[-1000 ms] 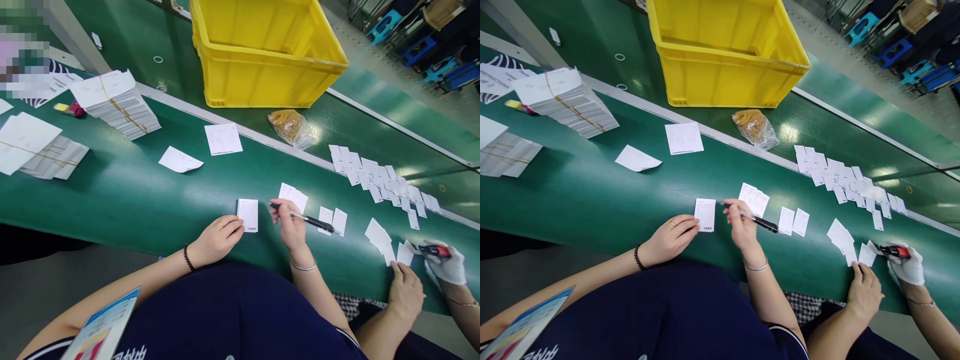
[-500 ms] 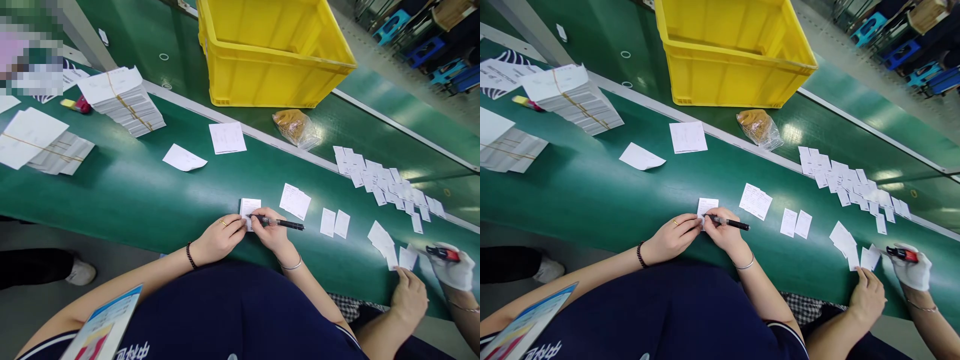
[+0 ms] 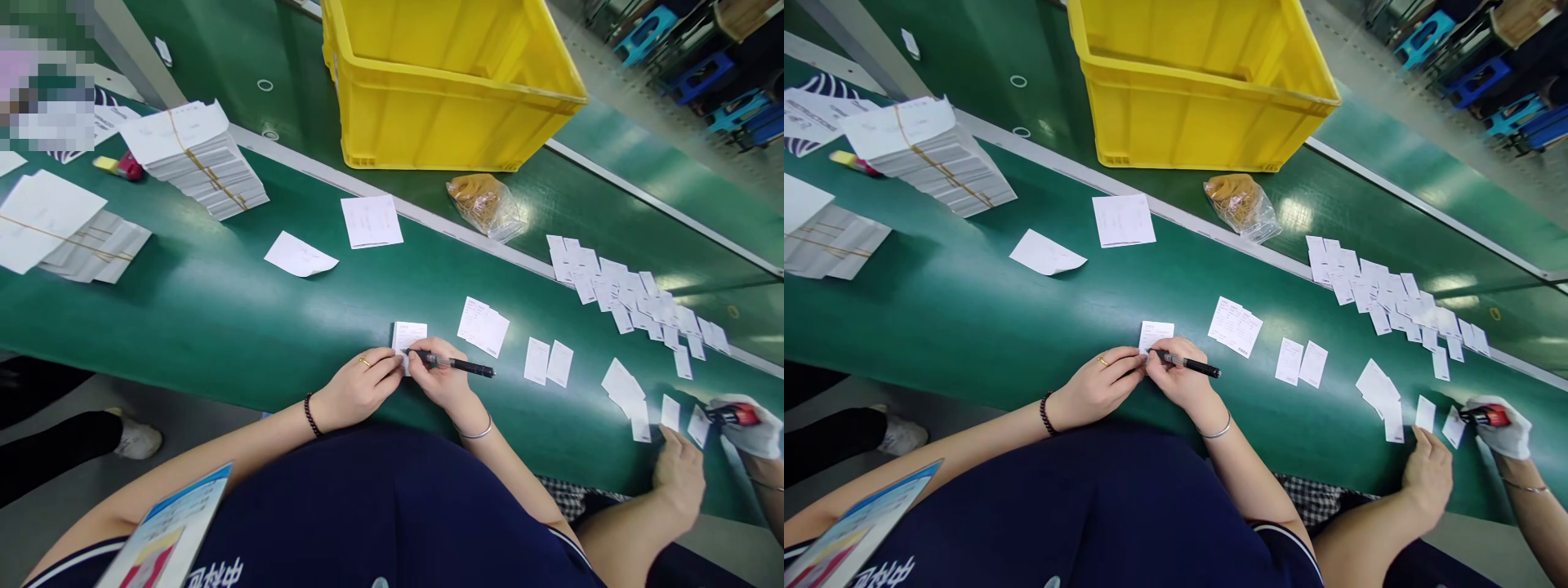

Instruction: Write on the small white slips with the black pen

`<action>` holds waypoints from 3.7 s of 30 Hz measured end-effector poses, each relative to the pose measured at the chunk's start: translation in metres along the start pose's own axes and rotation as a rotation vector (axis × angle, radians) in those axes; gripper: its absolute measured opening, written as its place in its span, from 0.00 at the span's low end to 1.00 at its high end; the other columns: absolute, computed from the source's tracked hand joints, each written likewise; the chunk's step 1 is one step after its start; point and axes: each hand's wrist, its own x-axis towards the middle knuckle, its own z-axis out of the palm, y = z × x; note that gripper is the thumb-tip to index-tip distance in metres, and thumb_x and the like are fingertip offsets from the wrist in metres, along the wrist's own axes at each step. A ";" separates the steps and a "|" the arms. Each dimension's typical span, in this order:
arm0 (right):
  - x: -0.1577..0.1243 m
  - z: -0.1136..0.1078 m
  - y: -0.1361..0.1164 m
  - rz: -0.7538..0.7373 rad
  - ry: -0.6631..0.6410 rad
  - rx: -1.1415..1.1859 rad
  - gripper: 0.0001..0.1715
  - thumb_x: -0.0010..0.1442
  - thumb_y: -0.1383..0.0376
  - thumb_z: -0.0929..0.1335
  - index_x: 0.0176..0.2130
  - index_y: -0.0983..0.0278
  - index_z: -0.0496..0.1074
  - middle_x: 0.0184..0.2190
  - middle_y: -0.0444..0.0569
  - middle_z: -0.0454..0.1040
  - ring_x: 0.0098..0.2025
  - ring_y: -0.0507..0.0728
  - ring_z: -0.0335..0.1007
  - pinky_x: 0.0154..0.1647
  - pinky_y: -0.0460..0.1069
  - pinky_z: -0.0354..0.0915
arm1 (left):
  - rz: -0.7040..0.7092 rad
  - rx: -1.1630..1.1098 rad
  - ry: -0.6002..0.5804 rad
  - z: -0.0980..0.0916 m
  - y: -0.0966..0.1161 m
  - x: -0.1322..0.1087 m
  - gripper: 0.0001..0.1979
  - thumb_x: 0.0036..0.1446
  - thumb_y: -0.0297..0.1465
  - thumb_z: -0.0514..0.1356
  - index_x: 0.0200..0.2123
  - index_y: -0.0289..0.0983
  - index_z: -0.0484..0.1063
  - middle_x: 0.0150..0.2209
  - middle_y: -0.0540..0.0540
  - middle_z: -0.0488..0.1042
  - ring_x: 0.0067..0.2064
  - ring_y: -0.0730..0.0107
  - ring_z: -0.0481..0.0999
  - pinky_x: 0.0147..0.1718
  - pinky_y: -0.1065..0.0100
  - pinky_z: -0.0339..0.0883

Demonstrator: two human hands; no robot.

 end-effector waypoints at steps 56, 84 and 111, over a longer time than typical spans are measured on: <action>-0.005 -0.086 0.095 0.462 0.714 0.095 0.22 0.61 0.54 0.66 0.50 0.64 0.66 0.37 0.48 0.76 0.35 0.52 0.71 0.42 0.51 0.66 | -0.002 0.045 -0.016 -0.003 0.002 0.006 0.07 0.60 0.20 0.57 0.41 0.31 0.72 0.41 0.41 0.76 0.47 0.60 0.75 0.43 0.60 0.77; -0.005 -0.001 0.002 0.018 0.013 0.050 0.06 0.59 0.67 0.66 0.33 0.61 0.74 0.28 0.46 0.78 0.28 0.53 0.75 0.33 0.49 0.73 | 0.005 0.011 -0.014 -0.003 0.000 0.003 0.07 0.60 0.20 0.57 0.41 0.29 0.73 0.42 0.38 0.76 0.48 0.61 0.74 0.48 0.61 0.76; -0.004 0.001 -0.002 -0.019 0.045 0.015 0.06 0.60 0.67 0.66 0.32 0.61 0.73 0.26 0.45 0.77 0.26 0.53 0.73 0.30 0.49 0.71 | 0.001 0.004 -0.021 -0.001 0.000 0.001 0.08 0.60 0.20 0.57 0.42 0.29 0.73 0.42 0.37 0.76 0.49 0.60 0.74 0.48 0.60 0.77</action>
